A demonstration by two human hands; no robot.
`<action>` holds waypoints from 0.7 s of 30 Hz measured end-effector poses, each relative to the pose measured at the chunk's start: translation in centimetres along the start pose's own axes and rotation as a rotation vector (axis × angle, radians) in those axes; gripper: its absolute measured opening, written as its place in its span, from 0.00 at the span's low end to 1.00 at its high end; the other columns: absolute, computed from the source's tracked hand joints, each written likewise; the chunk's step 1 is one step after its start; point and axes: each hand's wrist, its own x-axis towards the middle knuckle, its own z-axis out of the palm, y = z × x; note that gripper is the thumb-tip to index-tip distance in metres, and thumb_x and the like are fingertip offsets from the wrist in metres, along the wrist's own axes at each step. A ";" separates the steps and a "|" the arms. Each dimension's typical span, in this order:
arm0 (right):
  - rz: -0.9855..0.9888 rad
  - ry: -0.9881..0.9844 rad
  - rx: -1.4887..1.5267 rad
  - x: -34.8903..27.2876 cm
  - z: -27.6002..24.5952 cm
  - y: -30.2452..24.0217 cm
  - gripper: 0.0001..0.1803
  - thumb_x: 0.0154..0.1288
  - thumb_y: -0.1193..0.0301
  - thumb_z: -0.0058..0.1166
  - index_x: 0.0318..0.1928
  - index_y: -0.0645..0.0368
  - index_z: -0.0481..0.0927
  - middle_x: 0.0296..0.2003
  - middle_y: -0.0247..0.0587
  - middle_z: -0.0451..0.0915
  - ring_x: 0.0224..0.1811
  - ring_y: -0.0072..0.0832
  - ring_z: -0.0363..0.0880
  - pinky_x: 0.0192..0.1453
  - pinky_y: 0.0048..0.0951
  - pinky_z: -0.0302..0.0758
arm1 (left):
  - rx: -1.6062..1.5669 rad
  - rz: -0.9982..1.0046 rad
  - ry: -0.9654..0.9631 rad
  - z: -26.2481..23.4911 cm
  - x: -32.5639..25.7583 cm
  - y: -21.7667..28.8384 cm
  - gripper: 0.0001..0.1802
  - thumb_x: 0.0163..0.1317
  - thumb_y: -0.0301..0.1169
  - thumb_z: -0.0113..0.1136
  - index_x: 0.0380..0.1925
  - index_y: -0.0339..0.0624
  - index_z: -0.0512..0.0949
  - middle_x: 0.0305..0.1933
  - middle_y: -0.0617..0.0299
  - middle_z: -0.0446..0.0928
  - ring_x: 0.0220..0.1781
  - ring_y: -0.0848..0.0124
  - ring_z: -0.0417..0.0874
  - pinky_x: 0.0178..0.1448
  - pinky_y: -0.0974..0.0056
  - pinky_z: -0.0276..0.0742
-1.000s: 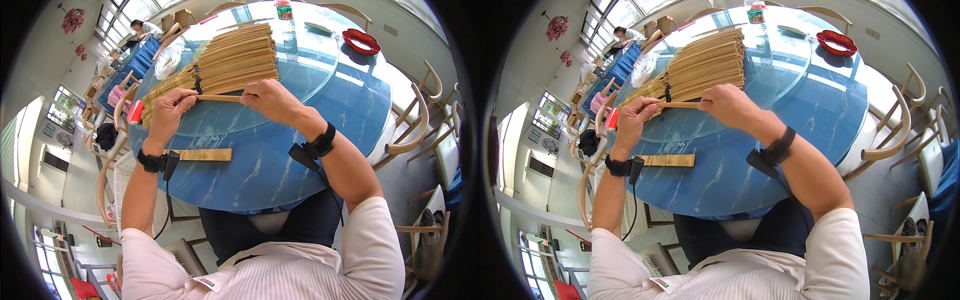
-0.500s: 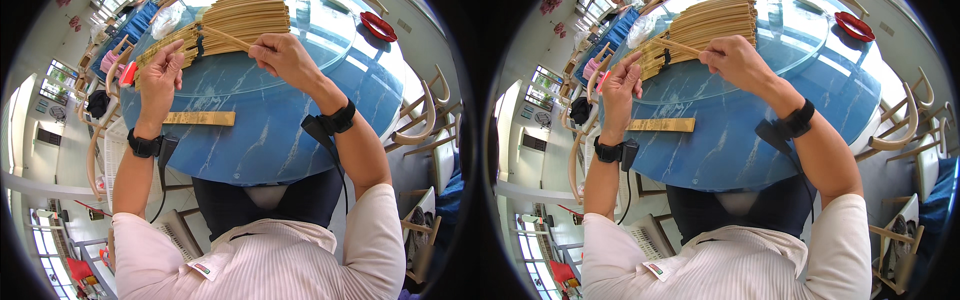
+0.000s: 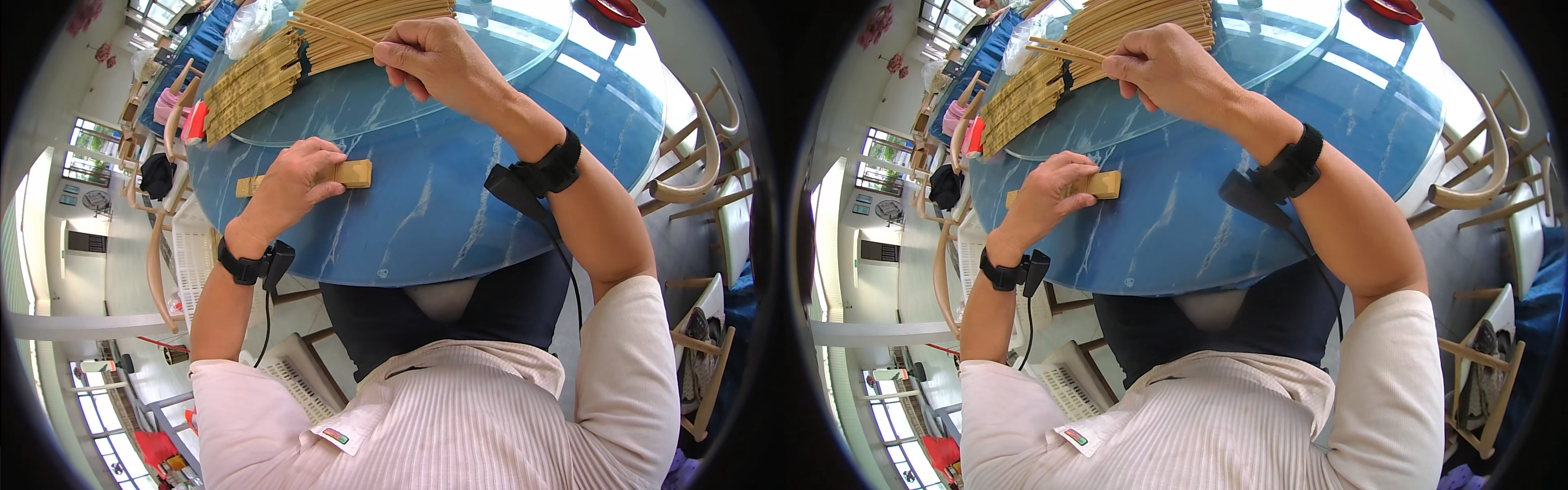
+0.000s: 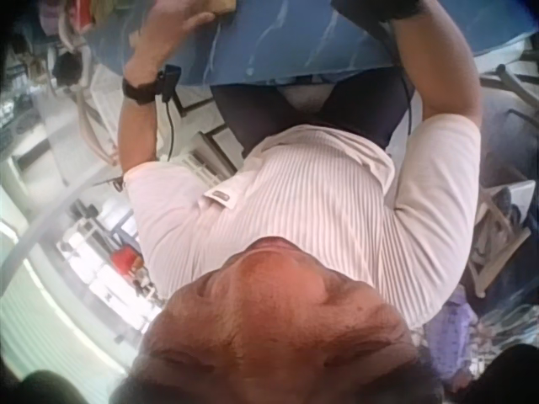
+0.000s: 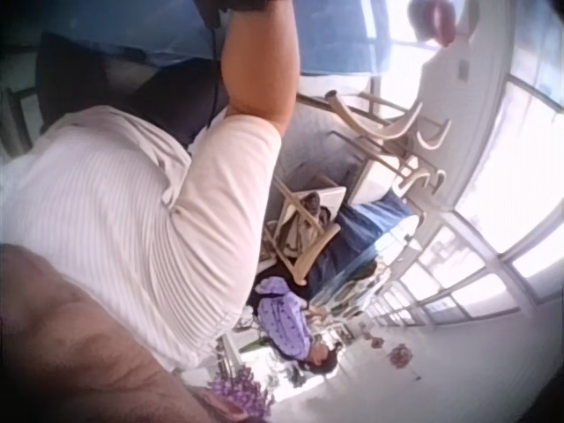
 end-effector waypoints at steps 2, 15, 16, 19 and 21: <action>0.044 -0.022 0.014 0.1 0.1 0.1 0.18 0.83 0.61 0.57 0.37 0.61 0.86 0.23 0.30 0.82 0.17 0.13 0.74 0.22 0.18 0.70 | -0.072 -0.084 -0.044 -0.6 0.1 0.5 0.25 0.57 0.29 0.78 0.56 0.39 0.85 0.55 0.57 0.84 0.56 0.56 0.85 0.64 0.57 0.80; 0.244 -0.108 0.293 -0.7 0.9 -1.4 0.14 0.66 0.68 0.75 0.37 0.62 0.81 0.20 0.29 0.74 0.16 0.15 0.69 0.20 0.20 0.62 | -0.091 0.068 0.466 -2.3 4.4 5.2 0.20 0.60 0.28 0.78 0.52 0.37 0.86 0.51 0.56 0.85 0.50 0.59 0.86 0.58 0.59 0.82; 0.234 -0.026 0.311 -0.6 0.6 -1.1 0.13 0.67 0.71 0.74 0.37 0.62 0.80 0.20 0.29 0.74 0.16 0.14 0.69 0.20 0.20 0.62 | -0.071 0.074 0.599 -1.7 5.1 5.8 0.18 0.60 0.29 0.78 0.50 0.37 0.86 0.49 0.57 0.85 0.48 0.60 0.86 0.56 0.60 0.83; 0.209 0.074 0.266 0.2 -0.6 -1.1 0.10 0.68 0.76 0.71 0.37 0.61 0.78 0.21 0.30 0.75 0.16 0.14 0.69 0.20 0.19 0.62 | -0.520 -0.133 0.584 0.7 4.6 4.9 0.15 0.65 0.31 0.77 0.48 0.39 0.86 0.45 0.58 0.87 0.41 0.67 0.86 0.47 0.63 0.82; 0.212 0.088 0.269 0.4 -0.5 -1.5 0.11 0.68 0.76 0.70 0.36 0.60 0.77 0.22 0.31 0.76 0.16 0.14 0.70 0.19 0.18 0.62 | -0.954 -0.318 0.352 1.9 4.9 4.5 0.13 0.75 0.36 0.70 0.49 0.39 0.82 0.41 0.60 0.88 0.35 0.74 0.85 0.38 0.67 0.79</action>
